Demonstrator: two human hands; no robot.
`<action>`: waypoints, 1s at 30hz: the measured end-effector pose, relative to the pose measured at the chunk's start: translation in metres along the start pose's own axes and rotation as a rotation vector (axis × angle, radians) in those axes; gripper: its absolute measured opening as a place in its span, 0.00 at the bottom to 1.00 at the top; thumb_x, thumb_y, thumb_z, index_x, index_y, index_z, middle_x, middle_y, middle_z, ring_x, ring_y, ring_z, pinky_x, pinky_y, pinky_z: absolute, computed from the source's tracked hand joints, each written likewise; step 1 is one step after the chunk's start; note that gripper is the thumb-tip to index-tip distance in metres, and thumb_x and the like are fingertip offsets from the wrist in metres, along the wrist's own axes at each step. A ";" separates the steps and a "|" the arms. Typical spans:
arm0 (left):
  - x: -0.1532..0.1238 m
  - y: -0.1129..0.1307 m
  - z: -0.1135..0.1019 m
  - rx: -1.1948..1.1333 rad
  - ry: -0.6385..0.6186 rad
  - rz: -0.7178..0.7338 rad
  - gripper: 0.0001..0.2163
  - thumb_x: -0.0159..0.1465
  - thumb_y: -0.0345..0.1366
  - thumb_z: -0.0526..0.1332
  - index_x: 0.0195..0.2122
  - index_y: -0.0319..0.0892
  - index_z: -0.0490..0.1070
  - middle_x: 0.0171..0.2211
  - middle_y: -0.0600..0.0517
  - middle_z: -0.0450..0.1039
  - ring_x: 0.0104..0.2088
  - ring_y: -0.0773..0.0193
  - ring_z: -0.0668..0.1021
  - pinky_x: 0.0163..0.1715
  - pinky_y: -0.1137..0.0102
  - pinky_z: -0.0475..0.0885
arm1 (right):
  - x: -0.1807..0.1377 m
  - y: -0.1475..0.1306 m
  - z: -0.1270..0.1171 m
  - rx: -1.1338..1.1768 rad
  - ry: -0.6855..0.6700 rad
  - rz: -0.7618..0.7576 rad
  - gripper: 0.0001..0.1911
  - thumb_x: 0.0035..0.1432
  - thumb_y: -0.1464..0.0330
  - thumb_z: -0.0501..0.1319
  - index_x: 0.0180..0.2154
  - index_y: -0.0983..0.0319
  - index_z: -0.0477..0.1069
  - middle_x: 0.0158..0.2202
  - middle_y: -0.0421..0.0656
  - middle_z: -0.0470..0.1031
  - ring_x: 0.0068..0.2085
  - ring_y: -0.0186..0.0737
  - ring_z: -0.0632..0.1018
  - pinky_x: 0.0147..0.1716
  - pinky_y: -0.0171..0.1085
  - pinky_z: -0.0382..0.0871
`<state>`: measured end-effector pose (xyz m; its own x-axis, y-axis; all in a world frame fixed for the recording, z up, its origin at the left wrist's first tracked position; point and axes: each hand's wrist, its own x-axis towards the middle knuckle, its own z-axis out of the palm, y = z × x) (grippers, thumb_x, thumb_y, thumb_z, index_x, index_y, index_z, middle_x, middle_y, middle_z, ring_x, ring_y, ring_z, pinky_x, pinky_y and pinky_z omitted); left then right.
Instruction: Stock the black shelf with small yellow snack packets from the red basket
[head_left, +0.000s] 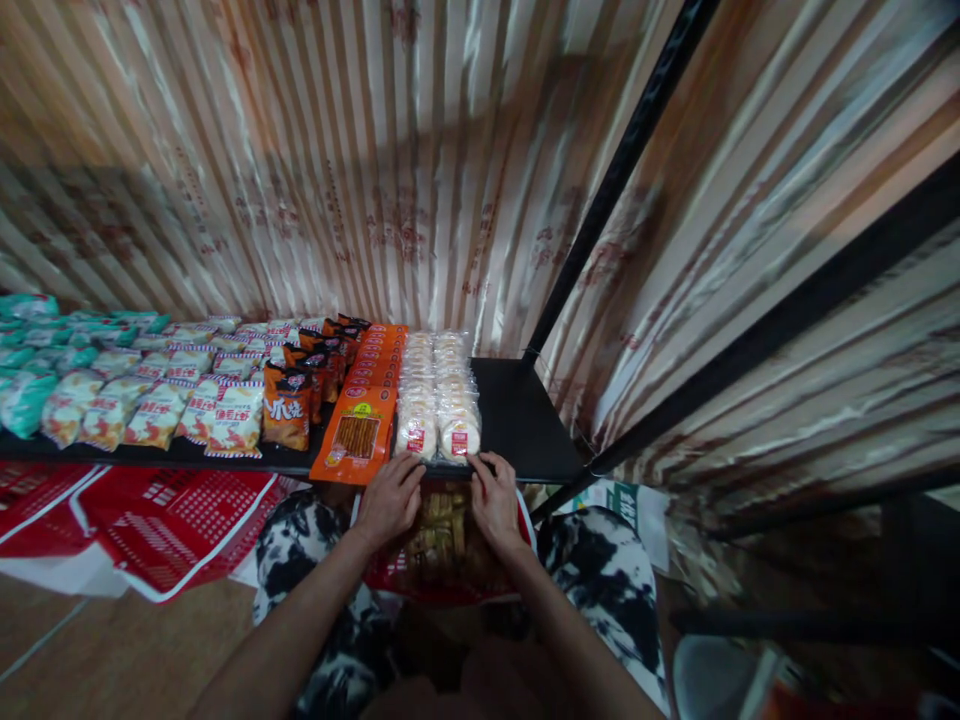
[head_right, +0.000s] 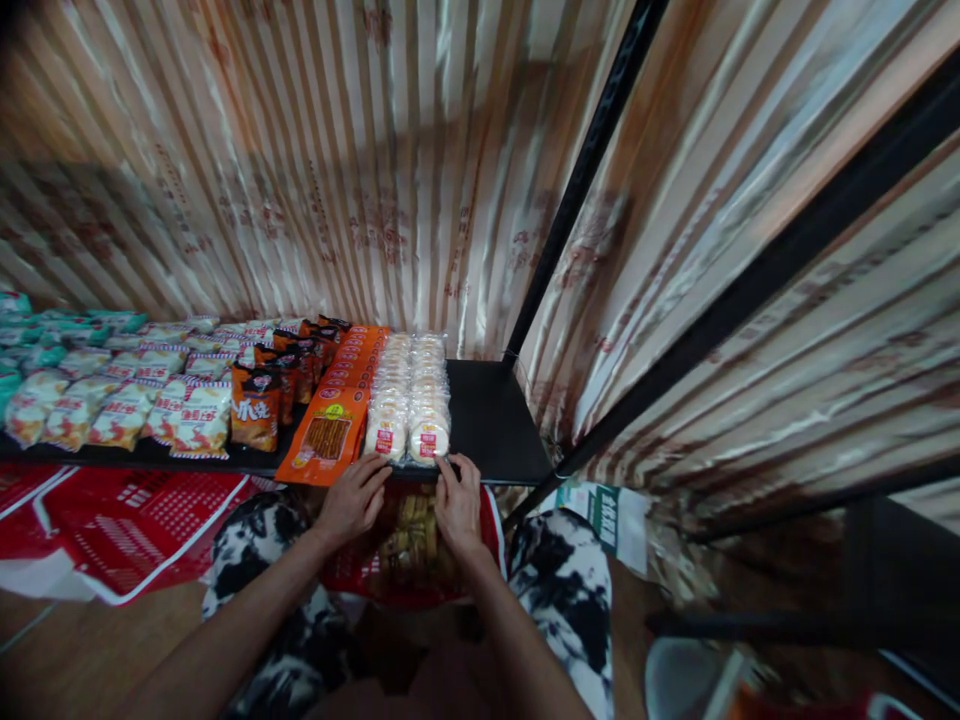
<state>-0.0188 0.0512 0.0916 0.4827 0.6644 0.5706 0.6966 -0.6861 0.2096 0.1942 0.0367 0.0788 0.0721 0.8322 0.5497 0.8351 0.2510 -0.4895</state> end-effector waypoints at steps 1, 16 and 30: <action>0.000 0.001 0.001 0.003 -0.008 -0.005 0.16 0.60 0.28 0.52 0.49 0.41 0.68 0.50 0.45 0.69 0.55 0.55 0.68 0.52 0.56 0.68 | 0.001 0.000 0.000 0.009 -0.006 -0.006 0.21 0.57 0.74 0.48 0.50 0.59 0.70 0.46 0.49 0.67 0.51 0.46 0.65 0.50 0.50 0.65; 0.005 0.018 0.009 0.043 0.021 -0.113 0.15 0.61 0.31 0.51 0.49 0.40 0.68 0.52 0.43 0.67 0.55 0.55 0.67 0.53 0.56 0.67 | 0.009 0.011 -0.004 0.058 -0.057 -0.071 0.22 0.56 0.74 0.49 0.50 0.58 0.69 0.46 0.48 0.66 0.49 0.45 0.65 0.49 0.49 0.64; 0.006 0.017 0.019 0.117 0.051 -0.157 0.14 0.62 0.31 0.52 0.48 0.39 0.68 0.55 0.41 0.63 0.58 0.52 0.63 0.52 0.54 0.66 | 0.010 0.009 -0.006 0.011 -0.136 -0.075 0.25 0.55 0.76 0.48 0.54 0.61 0.65 0.47 0.49 0.64 0.50 0.46 0.62 0.51 0.48 0.62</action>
<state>0.0060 0.0492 0.0830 0.3377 0.7430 0.5778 0.8197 -0.5339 0.2075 0.2062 0.0443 0.0839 -0.0657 0.8698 0.4890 0.8293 0.3201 -0.4580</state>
